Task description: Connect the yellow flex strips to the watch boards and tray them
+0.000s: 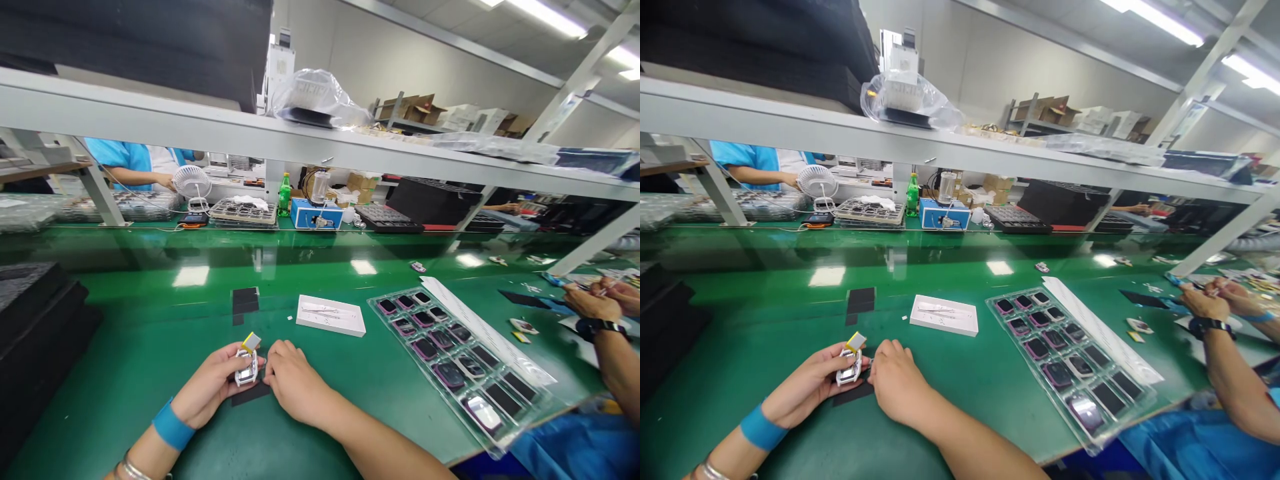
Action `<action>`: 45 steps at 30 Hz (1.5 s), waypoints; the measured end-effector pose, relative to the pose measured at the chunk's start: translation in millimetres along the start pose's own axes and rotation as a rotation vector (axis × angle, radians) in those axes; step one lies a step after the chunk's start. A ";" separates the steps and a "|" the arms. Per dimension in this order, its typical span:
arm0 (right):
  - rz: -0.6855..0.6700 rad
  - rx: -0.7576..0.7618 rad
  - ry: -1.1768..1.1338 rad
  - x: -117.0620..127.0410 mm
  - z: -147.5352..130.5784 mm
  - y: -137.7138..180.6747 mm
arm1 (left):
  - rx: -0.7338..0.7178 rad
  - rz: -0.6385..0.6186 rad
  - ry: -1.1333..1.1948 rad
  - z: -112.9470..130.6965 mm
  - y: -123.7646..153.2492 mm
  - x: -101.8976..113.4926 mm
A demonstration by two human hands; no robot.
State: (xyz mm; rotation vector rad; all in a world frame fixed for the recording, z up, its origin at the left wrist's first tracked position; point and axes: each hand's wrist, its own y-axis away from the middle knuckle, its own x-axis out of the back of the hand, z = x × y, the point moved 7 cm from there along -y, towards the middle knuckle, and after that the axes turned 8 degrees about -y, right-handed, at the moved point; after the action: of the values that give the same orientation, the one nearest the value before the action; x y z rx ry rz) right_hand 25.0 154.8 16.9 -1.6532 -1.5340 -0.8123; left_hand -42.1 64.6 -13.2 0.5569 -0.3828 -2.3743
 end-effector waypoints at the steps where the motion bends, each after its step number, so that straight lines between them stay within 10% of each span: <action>1: -0.007 0.021 0.010 2.3 -3.3 1.8 | -0.003 -0.005 0.001 0.4 -0.4 -0.6; 11: 0.227 0.171 -0.406 57.0 -22.3 6.1 | -0.063 0.010 -0.041 4.5 3.1 -3.7; 19: 0.267 0.081 -0.726 31.2 -5.6 -2.7 | -0.050 0.057 -0.128 2.6 5.7 -7.6; 45: 0.231 0.069 -0.625 27.6 -10.9 -4.8 | -0.089 0.042 -0.214 3.5 6.0 -10.1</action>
State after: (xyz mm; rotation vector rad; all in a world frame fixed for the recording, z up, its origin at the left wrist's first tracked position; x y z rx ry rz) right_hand 23.1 160.6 46.4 -2.1006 -1.6954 -0.1092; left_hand -33.6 67.3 -4.7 0.2518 -0.3772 -2.4043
